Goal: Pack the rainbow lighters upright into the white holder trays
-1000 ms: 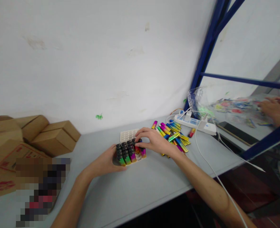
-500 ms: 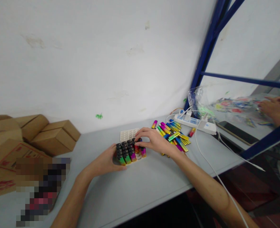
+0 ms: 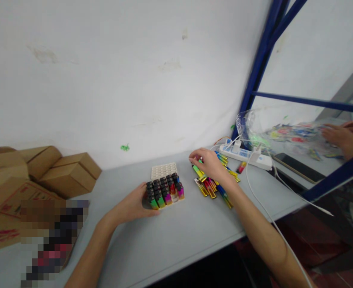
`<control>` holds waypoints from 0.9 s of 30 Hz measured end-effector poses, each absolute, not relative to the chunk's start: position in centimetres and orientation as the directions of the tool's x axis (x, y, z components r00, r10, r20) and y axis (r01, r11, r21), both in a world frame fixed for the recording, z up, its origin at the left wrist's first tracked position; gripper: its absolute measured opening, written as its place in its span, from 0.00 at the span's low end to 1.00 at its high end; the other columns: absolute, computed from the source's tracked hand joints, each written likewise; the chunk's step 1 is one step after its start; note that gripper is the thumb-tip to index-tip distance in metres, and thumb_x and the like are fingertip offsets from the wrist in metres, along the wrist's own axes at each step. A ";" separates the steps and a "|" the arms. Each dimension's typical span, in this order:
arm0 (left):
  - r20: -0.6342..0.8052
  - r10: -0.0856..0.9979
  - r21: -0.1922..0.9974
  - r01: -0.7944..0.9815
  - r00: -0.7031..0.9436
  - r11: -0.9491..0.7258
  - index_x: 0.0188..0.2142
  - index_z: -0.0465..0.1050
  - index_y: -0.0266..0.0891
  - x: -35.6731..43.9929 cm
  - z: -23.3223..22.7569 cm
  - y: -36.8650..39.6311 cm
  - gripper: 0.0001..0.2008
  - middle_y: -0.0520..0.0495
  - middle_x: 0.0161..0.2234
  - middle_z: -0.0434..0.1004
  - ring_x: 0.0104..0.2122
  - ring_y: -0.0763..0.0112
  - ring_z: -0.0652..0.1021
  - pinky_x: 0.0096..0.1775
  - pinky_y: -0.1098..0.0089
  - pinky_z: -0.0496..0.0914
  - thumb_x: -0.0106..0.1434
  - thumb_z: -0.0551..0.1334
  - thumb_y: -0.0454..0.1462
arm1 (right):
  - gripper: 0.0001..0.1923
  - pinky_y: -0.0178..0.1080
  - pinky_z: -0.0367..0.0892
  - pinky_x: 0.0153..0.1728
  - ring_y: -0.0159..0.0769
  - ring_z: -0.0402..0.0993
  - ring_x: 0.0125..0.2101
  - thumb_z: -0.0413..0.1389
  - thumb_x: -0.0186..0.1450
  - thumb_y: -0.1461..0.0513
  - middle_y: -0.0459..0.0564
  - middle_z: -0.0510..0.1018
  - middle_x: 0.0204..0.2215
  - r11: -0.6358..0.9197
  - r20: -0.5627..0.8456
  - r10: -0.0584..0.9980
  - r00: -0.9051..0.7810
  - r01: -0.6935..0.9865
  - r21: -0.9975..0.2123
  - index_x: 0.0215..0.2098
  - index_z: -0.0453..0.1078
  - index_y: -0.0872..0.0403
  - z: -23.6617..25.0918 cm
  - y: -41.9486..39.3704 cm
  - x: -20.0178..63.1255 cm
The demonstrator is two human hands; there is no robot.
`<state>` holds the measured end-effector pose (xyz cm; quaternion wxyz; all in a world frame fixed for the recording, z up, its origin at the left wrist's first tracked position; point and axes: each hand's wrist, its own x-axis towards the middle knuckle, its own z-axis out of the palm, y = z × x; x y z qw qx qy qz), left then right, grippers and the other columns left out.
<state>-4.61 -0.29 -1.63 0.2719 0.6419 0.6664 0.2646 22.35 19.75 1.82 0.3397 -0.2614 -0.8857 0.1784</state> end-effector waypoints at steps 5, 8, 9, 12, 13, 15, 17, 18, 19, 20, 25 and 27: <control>-0.031 0.999 0.712 0.701 -0.026 0.040 0.61 0.72 0.39 -4.5 -1.4 -0.4 0.41 0.37 0.62 0.78 0.60 0.42 0.77 0.65 0.47 0.69 0.48 0.79 0.40 | 0.08 0.40 0.70 0.50 0.44 0.82 0.47 0.61 0.73 0.64 0.59 0.86 0.45 0.703 0.234 0.707 -0.668 0.627 -0.335 0.47 0.81 0.57 0.1 21.1 22.3; -0.038 0.999 0.725 0.687 -0.033 0.050 0.60 0.72 0.39 -4.3 -1.1 -0.4 0.40 0.38 0.61 0.79 0.59 0.43 0.78 0.64 0.48 0.71 0.48 0.78 0.40 | 0.09 0.45 0.70 0.53 0.52 0.82 0.50 0.62 0.71 0.63 0.67 0.85 0.45 0.662 0.159 0.747 -0.646 0.698 -0.275 0.47 0.80 0.60 -0.9 20.5 21.4; -0.037 0.999 0.728 0.684 -0.032 0.049 0.60 0.73 0.39 -4.2 -1.1 -0.4 0.39 0.39 0.61 0.79 0.59 0.44 0.78 0.64 0.48 0.71 0.49 0.78 0.40 | 0.09 0.47 0.69 0.55 0.55 0.82 0.51 0.62 0.70 0.64 0.70 0.85 0.45 0.654 0.160 0.754 -0.637 0.707 -0.269 0.46 0.80 0.62 -1.2 20.2 21.0; -0.024 0.999 0.724 0.689 -0.026 0.035 0.59 0.74 0.39 -4.2 -1.1 -0.4 0.38 0.38 0.61 0.78 0.58 0.43 0.78 0.64 0.48 0.71 0.48 0.78 0.40 | 0.10 0.54 0.64 0.61 0.57 0.81 0.53 0.59 0.71 0.68 0.75 0.83 0.45 0.642 0.166 0.765 -0.622 0.719 -0.267 0.48 0.78 0.66 -1.7 19.7 20.0; -0.018 0.999 0.719 0.695 -0.027 0.032 0.58 0.74 0.39 -4.2 -1.2 -0.3 0.38 0.38 0.61 0.79 0.58 0.43 0.78 0.64 0.48 0.71 0.48 0.78 0.40 | 0.10 0.54 0.64 0.61 0.57 0.81 0.53 0.58 0.71 0.69 0.75 0.83 0.45 0.646 0.169 0.762 -0.625 0.712 -0.276 0.48 0.78 0.66 -1.7 19.7 19.7; -0.007 0.999 0.706 0.707 -0.032 0.027 0.58 0.75 0.39 -4.4 -1.4 -0.3 0.38 0.38 0.60 0.79 0.59 0.42 0.78 0.65 0.46 0.70 0.47 0.79 0.40 | 0.09 0.52 0.66 0.60 0.53 0.80 0.53 0.58 0.71 0.69 0.71 0.83 0.46 0.669 0.180 0.739 -0.649 0.678 -0.305 0.48 0.78 0.64 -1.6 19.9 19.5; 0.000 1.000 0.702 0.712 -0.029 0.020 0.60 0.74 0.39 -4.5 -1.6 -0.2 0.39 0.37 0.60 0.79 0.59 0.42 0.77 0.65 0.45 0.69 0.47 0.79 0.39 | 0.07 0.46 0.68 0.58 0.47 0.79 0.53 0.58 0.73 0.65 0.64 0.82 0.46 0.708 0.205 0.700 -0.685 0.624 -0.331 0.46 0.77 0.60 -1.2 20.1 19.6; 0.004 1.000 0.703 0.711 -0.025 0.015 0.61 0.73 0.39 -4.6 -1.6 -0.2 0.40 0.37 0.61 0.79 0.60 0.42 0.77 0.66 0.45 0.69 0.47 0.79 0.39 | 0.07 0.44 0.69 0.56 0.44 0.79 0.52 0.58 0.74 0.63 0.61 0.82 0.45 0.725 0.231 0.676 -0.700 0.573 -0.383 0.44 0.77 0.58 -1.0 20.2 19.8; 0.007 1.000 0.704 0.710 -0.021 0.010 0.61 0.73 0.39 -4.6 -1.6 -0.2 0.41 0.36 0.61 0.78 0.60 0.42 0.77 0.66 0.45 0.69 0.47 0.79 0.39 | 0.08 0.42 0.71 0.53 0.42 0.80 0.49 0.56 0.76 0.61 0.58 0.81 0.44 0.728 0.259 0.652 -0.713 0.493 -0.477 0.43 0.75 0.57 -0.7 20.2 19.9; 0.008 1.000 0.705 0.709 -0.017 0.007 0.61 0.73 0.39 -4.6 -1.6 -0.2 0.41 0.36 0.62 0.78 0.61 0.41 0.76 0.66 0.46 0.69 0.47 0.79 0.39 | 0.10 0.40 0.73 0.48 0.40 0.81 0.45 0.55 0.77 0.58 0.56 0.81 0.43 0.703 0.285 0.630 -0.722 0.376 -0.603 0.43 0.74 0.56 -0.5 20.1 20.0; -0.002 1.000 0.703 0.711 -0.030 0.023 0.61 0.74 0.37 -4.4 -1.4 -0.3 0.41 0.36 0.61 0.78 0.60 0.41 0.77 0.65 0.47 0.70 0.47 0.79 0.39 | 0.18 0.33 0.66 0.28 0.30 0.74 0.29 0.53 0.76 0.47 0.47 0.76 0.38 0.191 0.314 0.524 -0.792 -0.250 -0.949 0.52 0.66 0.51 0.6 18.0 20.1; 0.009 0.999 0.706 0.708 -0.031 0.016 0.61 0.74 0.39 -4.4 -1.4 -0.3 0.41 0.37 0.61 0.79 0.60 0.42 0.77 0.65 0.48 0.70 0.46 0.80 0.39 | 0.20 0.32 0.59 0.25 0.28 0.63 0.23 0.55 0.74 0.44 0.40 0.68 0.28 0.068 0.289 0.517 -0.806 -0.299 -0.952 0.49 0.66 0.50 0.8 17.0 19.8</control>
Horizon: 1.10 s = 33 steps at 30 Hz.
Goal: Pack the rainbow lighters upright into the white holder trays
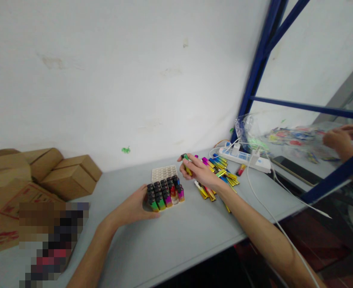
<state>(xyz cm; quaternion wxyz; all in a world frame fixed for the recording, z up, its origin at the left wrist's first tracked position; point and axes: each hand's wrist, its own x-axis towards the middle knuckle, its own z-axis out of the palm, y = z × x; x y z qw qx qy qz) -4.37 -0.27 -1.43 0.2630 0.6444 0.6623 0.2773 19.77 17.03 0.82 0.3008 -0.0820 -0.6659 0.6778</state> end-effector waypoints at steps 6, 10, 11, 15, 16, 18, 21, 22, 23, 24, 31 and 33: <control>0.015 1.000 0.693 0.721 -0.016 0.002 0.60 0.75 0.40 -4.7 -1.8 -0.2 0.40 0.38 0.60 0.79 0.59 0.43 0.77 0.65 0.48 0.70 0.46 0.80 0.41 | 0.31 0.33 0.46 0.20 0.27 0.47 0.19 0.54 0.69 0.34 0.36 0.52 0.19 0.142 0.266 0.688 -0.676 -0.233 -0.962 0.27 0.56 0.49 0.6 15.5 18.9; 0.012 1.000 0.695 0.719 -0.023 0.008 0.60 0.75 0.41 -4.8 -1.9 -0.2 0.41 0.39 0.61 0.79 0.60 0.43 0.77 0.66 0.48 0.68 0.46 0.80 0.40 | 0.32 0.36 0.46 0.23 0.28 0.51 0.20 0.53 0.70 0.37 0.39 0.55 0.17 0.400 0.374 0.759 -0.532 -0.072 -0.914 0.21 0.53 0.49 0.1 15.2 18.8; 0.007 1.000 0.695 0.719 -0.020 0.009 0.61 0.75 0.41 -4.8 -2.0 -0.2 0.41 0.39 0.61 0.78 0.60 0.43 0.77 0.66 0.48 0.68 0.47 0.80 0.39 | 0.30 0.36 0.46 0.23 0.28 0.51 0.21 0.53 0.69 0.39 0.39 0.55 0.17 0.440 0.394 0.761 -0.516 -0.038 -0.897 0.21 0.53 0.49 0.0 15.2 18.8; -0.003 1.000 0.692 0.721 -0.013 0.011 0.60 0.75 0.40 -4.8 -1.9 -0.2 0.39 0.38 0.60 0.79 0.59 0.43 0.77 0.65 0.48 0.69 0.47 0.80 0.40 | 0.24 0.36 0.46 0.25 0.28 0.51 0.22 0.52 0.69 0.47 0.40 0.55 0.18 0.494 0.419 0.744 -0.520 0.008 -0.869 0.21 0.54 0.50 0.1 14.9 18.8; 0.000 1.000 0.691 0.722 -0.015 0.011 0.59 0.75 0.41 -4.8 -1.9 -0.2 0.39 0.39 0.59 0.80 0.59 0.42 0.77 0.65 0.48 0.70 0.47 0.80 0.40 | 0.24 0.36 0.47 0.25 0.29 0.52 0.22 0.51 0.69 0.47 0.40 0.55 0.18 0.497 0.417 0.740 -0.528 0.012 -0.868 0.21 0.54 0.50 0.2 14.8 18.8; 0.005 1.000 0.692 0.722 -0.017 0.009 0.59 0.75 0.41 -4.9 -1.9 -0.2 0.39 0.39 0.59 0.80 0.60 0.42 0.77 0.65 0.47 0.70 0.47 0.80 0.40 | 0.24 0.36 0.47 0.25 0.29 0.53 0.22 0.51 0.70 0.47 0.40 0.56 0.19 0.505 0.416 0.733 -0.538 0.020 -0.863 0.21 0.54 0.50 0.2 14.8 18.8; -0.003 1.000 0.694 0.720 -0.011 0.010 0.59 0.75 0.40 -4.8 -1.8 -0.2 0.38 0.38 0.59 0.80 0.60 0.42 0.77 0.65 0.48 0.70 0.48 0.79 0.40 | 0.26 0.36 0.49 0.26 0.29 0.54 0.23 0.51 0.72 0.45 0.40 0.57 0.19 0.534 0.441 0.718 -0.538 0.020 -0.845 0.22 0.55 0.50 0.4 14.8 19.0; -0.004 1.000 0.694 0.720 -0.012 0.012 0.59 0.75 0.40 -4.8 -1.8 -0.2 0.38 0.38 0.59 0.80 0.60 0.42 0.77 0.65 0.47 0.70 0.48 0.79 0.40 | 0.26 0.36 0.50 0.26 0.30 0.55 0.23 0.51 0.72 0.45 0.40 0.59 0.20 0.541 0.450 0.714 -0.536 0.015 -0.841 0.24 0.57 0.50 0.5 14.7 19.1; -0.003 1.000 0.694 0.719 -0.015 0.013 0.59 0.75 0.40 -4.8 -1.8 -0.2 0.38 0.37 0.59 0.80 0.60 0.41 0.77 0.65 0.47 0.70 0.48 0.80 0.40 | 0.25 0.36 0.52 0.27 0.30 0.57 0.24 0.52 0.73 0.44 0.40 0.61 0.21 0.540 0.455 0.711 -0.536 0.003 -0.842 0.26 0.60 0.51 0.6 14.7 19.2; 0.000 1.000 0.696 0.718 -0.018 0.013 0.59 0.75 0.40 -4.7 -1.7 -0.2 0.39 0.37 0.59 0.79 0.60 0.41 0.77 0.66 0.46 0.69 0.47 0.80 0.40 | 0.23 0.36 0.54 0.27 0.30 0.59 0.25 0.53 0.74 0.44 0.40 0.63 0.22 0.530 0.455 0.708 -0.540 -0.021 -0.848 0.30 0.63 0.51 0.7 14.7 19.3; 0.016 1.000 0.704 0.710 -0.003 -0.009 0.62 0.73 0.40 -4.7 -1.9 -0.2 0.41 0.36 0.61 0.77 0.60 0.41 0.77 0.65 0.42 0.69 0.48 0.79 0.41 | 0.18 0.37 0.72 0.33 0.33 0.73 0.33 0.54 0.76 0.45 0.47 0.75 0.37 0.431 0.514 0.540 -0.666 -0.306 -0.849 0.46 0.71 0.50 1.8 15.1 20.1; 0.020 1.000 0.708 0.706 -0.004 -0.012 0.63 0.72 0.41 -4.7 -1.9 -0.2 0.43 0.37 0.62 0.77 0.60 0.41 0.77 0.65 0.42 0.69 0.47 0.80 0.42 | 0.16 0.39 0.75 0.42 0.37 0.76 0.43 0.59 0.74 0.47 0.50 0.77 0.43 0.496 0.569 0.513 -0.643 -0.318 -0.808 0.45 0.76 0.50 2.2 15.1 20.3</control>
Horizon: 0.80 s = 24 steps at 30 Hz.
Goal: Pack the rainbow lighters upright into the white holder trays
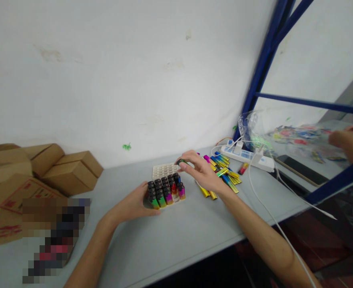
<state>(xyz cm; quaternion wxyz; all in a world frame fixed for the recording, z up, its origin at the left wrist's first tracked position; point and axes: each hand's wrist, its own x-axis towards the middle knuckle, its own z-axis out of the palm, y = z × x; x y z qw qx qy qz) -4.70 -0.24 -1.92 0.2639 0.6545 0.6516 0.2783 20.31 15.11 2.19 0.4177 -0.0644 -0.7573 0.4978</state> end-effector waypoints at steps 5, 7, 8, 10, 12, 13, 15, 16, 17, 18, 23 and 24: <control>0.005 1.000 0.723 0.691 -0.014 0.006 0.63 0.71 0.39 -4.6 -1.8 -0.3 0.43 0.35 0.63 0.76 0.61 0.42 0.77 0.65 0.43 0.69 0.49 0.80 0.41 | 0.14 0.41 0.74 0.50 0.38 0.80 0.44 0.63 0.73 0.50 0.50 0.83 0.41 0.495 0.541 0.501 -0.676 -0.289 -0.819 0.46 0.78 0.52 2.7 14.9 20.9; 0.005 1.000 0.727 0.686 -0.019 0.009 0.63 0.71 0.39 -4.5 -1.7 -0.4 0.43 0.36 0.63 0.77 0.60 0.42 0.77 0.65 0.43 0.70 0.48 0.80 0.40 | 0.14 0.41 0.73 0.50 0.38 0.80 0.44 0.65 0.71 0.52 0.49 0.84 0.42 0.530 0.549 0.453 -0.703 -0.282 -0.799 0.48 0.77 0.52 2.7 14.7 20.9; 0.003 1.000 0.727 0.687 -0.020 0.012 0.63 0.72 0.39 -4.5 -1.7 -0.4 0.43 0.36 0.62 0.77 0.60 0.42 0.77 0.65 0.43 0.70 0.48 0.80 0.40 | 0.14 0.41 0.74 0.51 0.38 0.81 0.45 0.65 0.71 0.52 0.49 0.84 0.43 0.555 0.554 0.423 -0.717 -0.278 -0.784 0.49 0.77 0.52 2.7 14.6 20.9; -0.008 1.000 0.722 0.692 -0.020 0.020 0.62 0.72 0.39 -4.6 -1.8 -0.4 0.42 0.36 0.62 0.77 0.60 0.42 0.77 0.65 0.44 0.70 0.49 0.80 0.39 | 0.13 0.41 0.74 0.51 0.38 0.82 0.46 0.65 0.71 0.53 0.50 0.84 0.44 0.604 0.553 0.372 -0.745 -0.259 -0.754 0.49 0.76 0.52 2.6 14.5 20.9; -0.022 1.000 0.726 0.687 -0.015 0.026 0.63 0.71 0.39 -4.7 -2.0 -0.3 0.42 0.36 0.63 0.76 0.60 0.43 0.77 0.64 0.45 0.71 0.49 0.79 0.39 | 0.13 0.40 0.74 0.51 0.38 0.82 0.46 0.65 0.72 0.54 0.49 0.84 0.43 0.653 0.551 0.351 -0.757 -0.224 -0.724 0.48 0.75 0.53 2.7 14.4 21.0; -0.028 1.000 0.730 0.683 -0.012 0.029 0.63 0.71 0.39 -4.7 -2.1 -0.3 0.43 0.36 0.63 0.76 0.60 0.44 0.77 0.64 0.46 0.71 0.49 0.79 0.39 | 0.12 0.40 0.74 0.50 0.38 0.82 0.45 0.65 0.72 0.54 0.49 0.84 0.42 0.676 0.553 0.346 -0.758 -0.207 -0.707 0.47 0.74 0.53 2.7 14.3 21.0; -0.026 1.000 0.731 0.682 -0.012 0.027 0.64 0.71 0.40 -4.8 -2.1 -0.3 0.43 0.36 0.63 0.77 0.59 0.44 0.77 0.64 0.47 0.72 0.49 0.80 0.40 | 0.12 0.40 0.74 0.48 0.38 0.83 0.44 0.64 0.72 0.54 0.48 0.84 0.40 0.705 0.553 0.342 -0.760 -0.182 -0.686 0.46 0.74 0.52 2.8 14.4 21.1; -0.018 1.000 0.726 0.687 -0.015 0.024 0.63 0.71 0.40 -4.8 -2.1 -0.3 0.43 0.37 0.62 0.77 0.59 0.44 0.78 0.63 0.47 0.72 0.49 0.80 0.40 | 0.12 0.39 0.74 0.47 0.37 0.83 0.43 0.64 0.73 0.53 0.48 0.84 0.40 0.709 0.553 0.344 -0.759 -0.175 -0.683 0.45 0.74 0.52 2.9 14.5 21.2; -0.009 1.000 0.719 0.694 -0.021 0.021 0.63 0.72 0.40 -4.8 -2.0 -0.3 0.42 0.38 0.62 0.78 0.59 0.44 0.78 0.63 0.47 0.72 0.48 0.80 0.41 | 0.12 0.39 0.74 0.47 0.37 0.83 0.42 0.64 0.73 0.53 0.48 0.84 0.39 0.710 0.551 0.348 -0.758 -0.171 -0.683 0.45 0.74 0.52 2.9 14.6 21.3; 0.000 1.000 0.712 0.702 -0.026 0.019 0.62 0.73 0.40 -4.7 -1.9 -0.3 0.42 0.38 0.61 0.78 0.59 0.43 0.78 0.63 0.47 0.72 0.48 0.80 0.41 | 0.12 0.38 0.74 0.46 0.37 0.83 0.41 0.64 0.73 0.53 0.48 0.84 0.39 0.709 0.550 0.351 -0.758 -0.168 -0.685 0.45 0.74 0.53 2.9 14.7 21.3; 0.000 1.000 0.708 0.706 -0.029 0.020 0.62 0.73 0.40 -4.6 -1.8 -0.3 0.43 0.37 0.61 0.78 0.59 0.43 0.78 0.64 0.45 0.72 0.47 0.80 0.41 | 0.10 0.41 0.74 0.48 0.39 0.82 0.42 0.65 0.72 0.55 0.50 0.84 0.41 0.803 0.537 0.258 -0.804 -0.130 -0.581 0.45 0.75 0.54 2.5 14.8 21.0; -0.002 1.000 0.706 0.708 -0.028 0.022 0.62 0.73 0.40 -4.6 -1.8 -0.3 0.42 0.37 0.61 0.78 0.59 0.43 0.78 0.64 0.45 0.72 0.47 0.80 0.41 | 0.10 0.42 0.74 0.49 0.40 0.81 0.43 0.65 0.72 0.56 0.51 0.84 0.41 0.826 0.526 0.223 -0.821 -0.128 -0.549 0.45 0.76 0.54 2.3 14.7 20.8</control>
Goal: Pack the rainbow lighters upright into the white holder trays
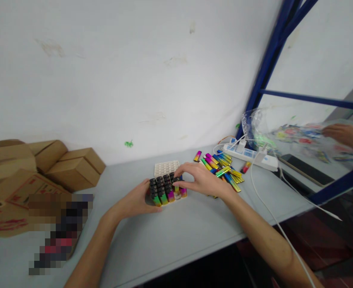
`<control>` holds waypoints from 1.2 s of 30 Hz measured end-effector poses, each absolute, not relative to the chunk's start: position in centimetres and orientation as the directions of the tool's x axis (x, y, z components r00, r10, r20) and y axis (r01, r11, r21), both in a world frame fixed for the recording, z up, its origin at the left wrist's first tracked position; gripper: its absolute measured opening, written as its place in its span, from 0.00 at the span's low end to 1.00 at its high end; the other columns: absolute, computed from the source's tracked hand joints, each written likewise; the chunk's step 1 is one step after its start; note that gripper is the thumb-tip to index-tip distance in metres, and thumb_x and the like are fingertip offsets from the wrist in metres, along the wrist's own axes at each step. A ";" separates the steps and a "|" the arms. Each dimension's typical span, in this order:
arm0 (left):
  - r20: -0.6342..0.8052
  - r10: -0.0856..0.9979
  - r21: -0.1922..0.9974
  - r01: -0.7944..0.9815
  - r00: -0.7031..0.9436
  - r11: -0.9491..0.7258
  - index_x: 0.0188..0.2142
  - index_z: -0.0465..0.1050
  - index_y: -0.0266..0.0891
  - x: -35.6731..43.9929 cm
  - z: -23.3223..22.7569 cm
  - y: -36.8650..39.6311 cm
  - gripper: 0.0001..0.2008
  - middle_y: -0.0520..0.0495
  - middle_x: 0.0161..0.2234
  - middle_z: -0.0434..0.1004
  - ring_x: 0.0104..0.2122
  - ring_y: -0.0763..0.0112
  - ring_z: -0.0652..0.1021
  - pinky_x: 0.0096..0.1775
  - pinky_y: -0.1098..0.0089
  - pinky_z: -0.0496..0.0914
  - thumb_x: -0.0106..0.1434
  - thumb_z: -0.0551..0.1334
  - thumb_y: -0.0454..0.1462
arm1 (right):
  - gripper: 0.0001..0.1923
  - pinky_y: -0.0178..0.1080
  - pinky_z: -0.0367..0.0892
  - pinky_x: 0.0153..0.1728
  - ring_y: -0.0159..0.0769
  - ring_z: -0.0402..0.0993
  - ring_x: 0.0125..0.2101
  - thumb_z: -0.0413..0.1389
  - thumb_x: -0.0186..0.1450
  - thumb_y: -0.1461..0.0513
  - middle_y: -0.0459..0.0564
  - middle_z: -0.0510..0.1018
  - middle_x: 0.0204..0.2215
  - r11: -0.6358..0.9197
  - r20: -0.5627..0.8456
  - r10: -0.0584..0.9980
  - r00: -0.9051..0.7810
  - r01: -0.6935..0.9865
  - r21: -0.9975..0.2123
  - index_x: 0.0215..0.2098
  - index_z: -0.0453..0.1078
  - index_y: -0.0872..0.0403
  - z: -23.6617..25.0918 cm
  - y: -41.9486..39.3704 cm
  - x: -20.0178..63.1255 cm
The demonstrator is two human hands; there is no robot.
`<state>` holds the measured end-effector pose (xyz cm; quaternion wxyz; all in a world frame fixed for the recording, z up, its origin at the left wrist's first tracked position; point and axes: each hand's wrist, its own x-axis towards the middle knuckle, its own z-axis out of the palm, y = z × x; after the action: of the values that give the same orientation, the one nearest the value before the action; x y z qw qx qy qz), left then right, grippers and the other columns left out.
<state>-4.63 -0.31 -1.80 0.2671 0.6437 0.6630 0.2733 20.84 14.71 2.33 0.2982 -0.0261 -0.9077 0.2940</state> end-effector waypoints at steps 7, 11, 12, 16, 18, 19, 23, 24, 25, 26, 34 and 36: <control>-0.003 0.999 0.680 0.733 -0.033 0.026 0.58 0.74 0.40 -4.7 -2.0 -0.2 0.39 0.38 0.58 0.80 0.57 0.44 0.79 0.61 0.46 0.73 0.47 0.80 0.40 | 0.08 0.48 0.72 0.60 0.45 0.74 0.57 0.70 0.67 0.59 0.58 0.79 0.53 0.876 0.514 0.152 -0.844 -0.125 -0.466 0.41 0.79 0.54 0.8 14.5 19.9; 0.015 0.999 0.695 0.719 -0.031 0.012 0.59 0.74 0.41 -4.7 -2.1 -0.3 0.40 0.40 0.57 0.80 0.56 0.45 0.79 0.61 0.47 0.74 0.46 0.80 0.41 | 0.09 0.52 0.69 0.63 0.47 0.71 0.61 0.70 0.67 0.58 0.58 0.77 0.56 0.887 0.536 0.158 -0.830 -0.119 -0.446 0.41 0.80 0.52 0.4 14.7 20.0; 0.011 0.999 0.696 0.718 -0.031 0.014 0.60 0.73 0.41 -4.7 -2.1 -0.3 0.41 0.40 0.58 0.80 0.57 0.45 0.79 0.61 0.47 0.74 0.47 0.80 0.41 | 0.09 0.52 0.69 0.63 0.47 0.72 0.61 0.70 0.66 0.57 0.58 0.77 0.56 0.889 0.546 0.158 -0.823 -0.123 -0.442 0.41 0.81 0.52 0.4 14.8 20.0; -0.018 0.999 0.688 0.725 -0.027 0.032 0.60 0.71 0.40 -4.7 -2.2 -0.3 0.40 0.38 0.58 0.78 0.58 0.44 0.77 0.63 0.46 0.72 0.48 0.80 0.41 | 0.10 0.52 0.70 0.62 0.47 0.73 0.60 0.71 0.66 0.57 0.58 0.77 0.56 0.894 0.588 0.159 -0.793 -0.137 -0.427 0.41 0.80 0.53 0.2 14.9 20.0; -0.016 1.000 0.682 0.731 -0.027 0.031 0.61 0.71 0.41 -4.7 -2.1 -0.3 0.40 0.38 0.59 0.77 0.59 0.45 0.77 0.63 0.46 0.71 0.49 0.79 0.41 | 0.09 0.52 0.70 0.62 0.46 0.73 0.59 0.70 0.66 0.57 0.57 0.77 0.56 0.895 0.607 0.158 -0.779 -0.146 -0.421 0.42 0.80 0.52 0.2 14.9 20.0; -0.014 1.000 0.679 0.733 -0.026 0.028 0.61 0.71 0.41 -4.7 -2.1 -0.3 0.41 0.38 0.59 0.77 0.59 0.45 0.77 0.64 0.47 0.71 0.49 0.79 0.41 | 0.09 0.51 0.70 0.61 0.46 0.73 0.59 0.70 0.67 0.57 0.57 0.78 0.56 0.894 0.612 0.158 -0.775 -0.150 -0.421 0.42 0.80 0.52 0.2 14.9 20.0; 0.001 1.000 0.671 0.741 -0.023 0.017 0.60 0.72 0.42 -4.8 -2.1 -0.3 0.40 0.40 0.59 0.78 0.59 0.44 0.77 0.64 0.48 0.71 0.47 0.80 0.41 | 0.10 0.52 0.71 0.60 0.46 0.74 0.58 0.70 0.66 0.57 0.58 0.78 0.55 0.890 0.599 0.160 -0.785 -0.147 -0.431 0.42 0.80 0.53 0.2 14.9 20.0; 0.010 1.000 0.671 0.741 -0.026 0.013 0.60 0.73 0.42 -4.8 -2.1 -0.3 0.40 0.40 0.59 0.78 0.58 0.44 0.77 0.64 0.47 0.72 0.47 0.80 0.41 | 0.10 0.53 0.71 0.61 0.47 0.74 0.58 0.71 0.66 0.57 0.59 0.78 0.55 0.889 0.585 0.164 -0.795 -0.138 -0.436 0.41 0.80 0.53 0.2 15.0 20.0; 0.017 0.999 0.672 0.741 -0.029 0.010 0.59 0.73 0.43 -4.8 -2.1 -0.3 0.40 0.41 0.58 0.78 0.58 0.44 0.78 0.63 0.47 0.72 0.47 0.80 0.41 | 0.10 0.53 0.70 0.61 0.47 0.74 0.58 0.71 0.66 0.57 0.59 0.78 0.55 0.889 0.570 0.166 -0.805 -0.128 -0.440 0.41 0.81 0.53 0.3 15.0 20.1; 0.020 0.999 0.672 0.741 -0.030 0.009 0.59 0.73 0.43 -4.8 -2.2 -0.2 0.40 0.41 0.58 0.79 0.58 0.44 0.78 0.63 0.48 0.73 0.47 0.80 0.41 | 0.09 0.53 0.70 0.61 0.48 0.74 0.58 0.71 0.66 0.58 0.59 0.78 0.55 0.889 0.557 0.168 -0.814 -0.119 -0.442 0.41 0.81 0.53 0.3 15.0 20.1; 0.001 1.000 0.692 0.722 -0.013 0.008 0.62 0.71 0.44 -4.8 -2.1 -0.3 0.42 0.38 0.62 0.77 0.61 0.43 0.77 0.65 0.46 0.70 0.48 0.80 0.42 | 0.13 0.49 0.70 0.62 0.45 0.75 0.58 0.68 0.69 0.56 0.59 0.78 0.55 0.885 0.567 0.182 -0.803 -0.118 -0.451 0.49 0.79 0.53 1.1 15.2 20.7; 0.017 1.000 0.691 0.723 -0.009 -0.005 0.62 0.71 0.44 -4.7 -2.0 -0.3 0.42 0.39 0.62 0.77 0.61 0.43 0.76 0.66 0.46 0.69 0.48 0.80 0.42 | 0.11 0.47 0.71 0.60 0.43 0.77 0.55 0.65 0.72 0.56 0.57 0.80 0.52 0.879 0.587 0.216 -0.780 -0.106 -0.464 0.48 0.79 0.53 1.9 15.9 21.2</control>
<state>-4.70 -0.34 -1.99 0.2565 0.6556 0.6569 0.2698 21.21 15.85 1.86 0.3305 -0.0303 -0.9113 0.2438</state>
